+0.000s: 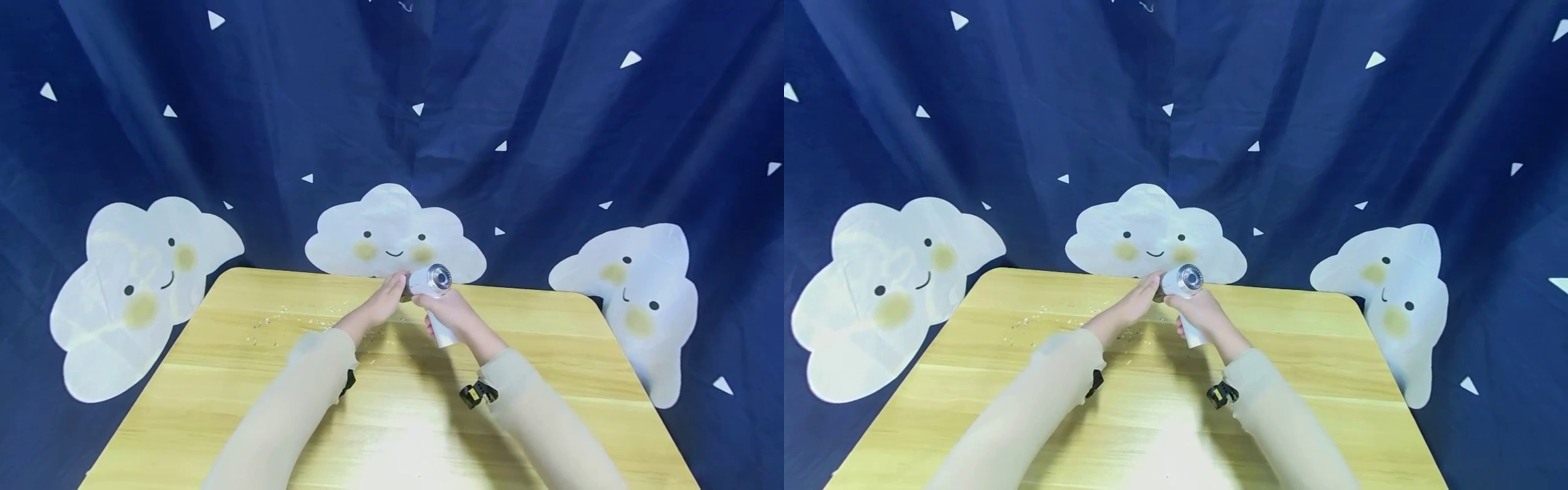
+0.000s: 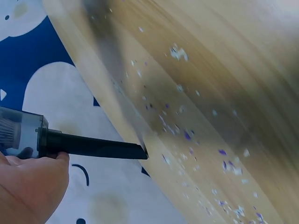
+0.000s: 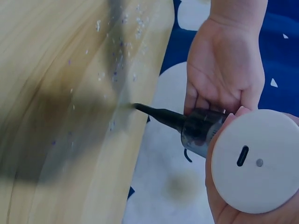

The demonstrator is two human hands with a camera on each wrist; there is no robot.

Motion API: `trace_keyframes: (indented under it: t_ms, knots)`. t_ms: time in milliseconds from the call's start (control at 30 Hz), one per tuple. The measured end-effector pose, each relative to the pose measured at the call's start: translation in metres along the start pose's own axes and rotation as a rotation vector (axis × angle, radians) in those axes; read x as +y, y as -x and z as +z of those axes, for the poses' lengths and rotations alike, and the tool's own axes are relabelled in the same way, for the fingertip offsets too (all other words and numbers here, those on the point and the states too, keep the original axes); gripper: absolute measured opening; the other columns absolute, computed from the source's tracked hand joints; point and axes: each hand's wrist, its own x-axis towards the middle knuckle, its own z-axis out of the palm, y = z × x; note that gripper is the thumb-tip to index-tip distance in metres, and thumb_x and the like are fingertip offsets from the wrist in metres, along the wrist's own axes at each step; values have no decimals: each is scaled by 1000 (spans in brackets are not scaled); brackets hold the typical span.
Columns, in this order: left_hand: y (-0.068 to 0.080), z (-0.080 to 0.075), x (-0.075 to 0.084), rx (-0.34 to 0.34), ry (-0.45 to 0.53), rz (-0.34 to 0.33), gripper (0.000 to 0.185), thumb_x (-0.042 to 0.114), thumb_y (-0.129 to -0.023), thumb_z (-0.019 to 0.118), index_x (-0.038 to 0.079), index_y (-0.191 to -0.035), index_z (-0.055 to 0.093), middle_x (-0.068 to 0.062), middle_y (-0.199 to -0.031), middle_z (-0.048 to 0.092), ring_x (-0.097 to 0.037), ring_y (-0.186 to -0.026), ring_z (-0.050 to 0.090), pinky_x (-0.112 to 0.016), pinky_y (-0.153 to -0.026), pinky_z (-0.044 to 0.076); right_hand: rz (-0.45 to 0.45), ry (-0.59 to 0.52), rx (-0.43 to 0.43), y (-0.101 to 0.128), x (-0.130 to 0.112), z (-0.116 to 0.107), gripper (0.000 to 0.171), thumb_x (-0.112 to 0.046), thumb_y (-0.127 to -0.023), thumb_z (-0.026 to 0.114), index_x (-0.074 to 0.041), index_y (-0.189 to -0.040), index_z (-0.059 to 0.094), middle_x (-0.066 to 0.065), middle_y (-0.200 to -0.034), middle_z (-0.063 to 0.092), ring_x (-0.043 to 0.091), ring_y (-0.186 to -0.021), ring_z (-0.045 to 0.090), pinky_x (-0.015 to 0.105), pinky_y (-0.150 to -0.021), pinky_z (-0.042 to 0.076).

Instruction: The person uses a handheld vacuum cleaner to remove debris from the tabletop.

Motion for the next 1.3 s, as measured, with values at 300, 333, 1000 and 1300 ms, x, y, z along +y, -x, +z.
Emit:
trace_keyframes:
  t_ms: [300, 333, 1000, 1300]
  knots:
    - [1, 20, 11, -19, 39, 12, 60, 45, -109, 13, 14, -160, 22, -13, -164, 19, -35, -149, 21, -55, -120, 19, -18, 46, -22, 14, 3, -20, 39, -25, -90, 71, 0, -117, 57, 12, -62, 57, 21, -47, 57, 32, -45, 52]
    - [1, 22, 12, -18, 43, 14, 60, 45, -109, 13, 14, -160, 22, -12, -164, 19, -35, -149, 21, -55, -120, 19, -17, 54, -20, 15, 3, -22, 38, -25, -91, 70, 1, -116, 57, 12, -61, 57, 21, -47, 57, 33, -46, 53]
    - [7, 67, 36, -4, -6, 30, 60, 46, -109, 12, 15, -160, 23, -14, -162, 23, -38, -146, 29, -56, -117, 26, -7, 62, -7, 48, 22, -54, 40, -24, -95, 67, 2, -121, 51, 11, -61, 54, 20, -45, 55, 34, -45, 52]
    - [9, 85, 45, 34, -29, 38, 61, 43, -110, 13, 7, -158, 27, -17, -161, 26, -37, -146, 30, -52, -119, 26, 14, 62, 3, 59, 30, -65, 39, -25, -96, 66, 2, -119, 50, 13, -62, 57, 21, -47, 57, 35, -47, 53]
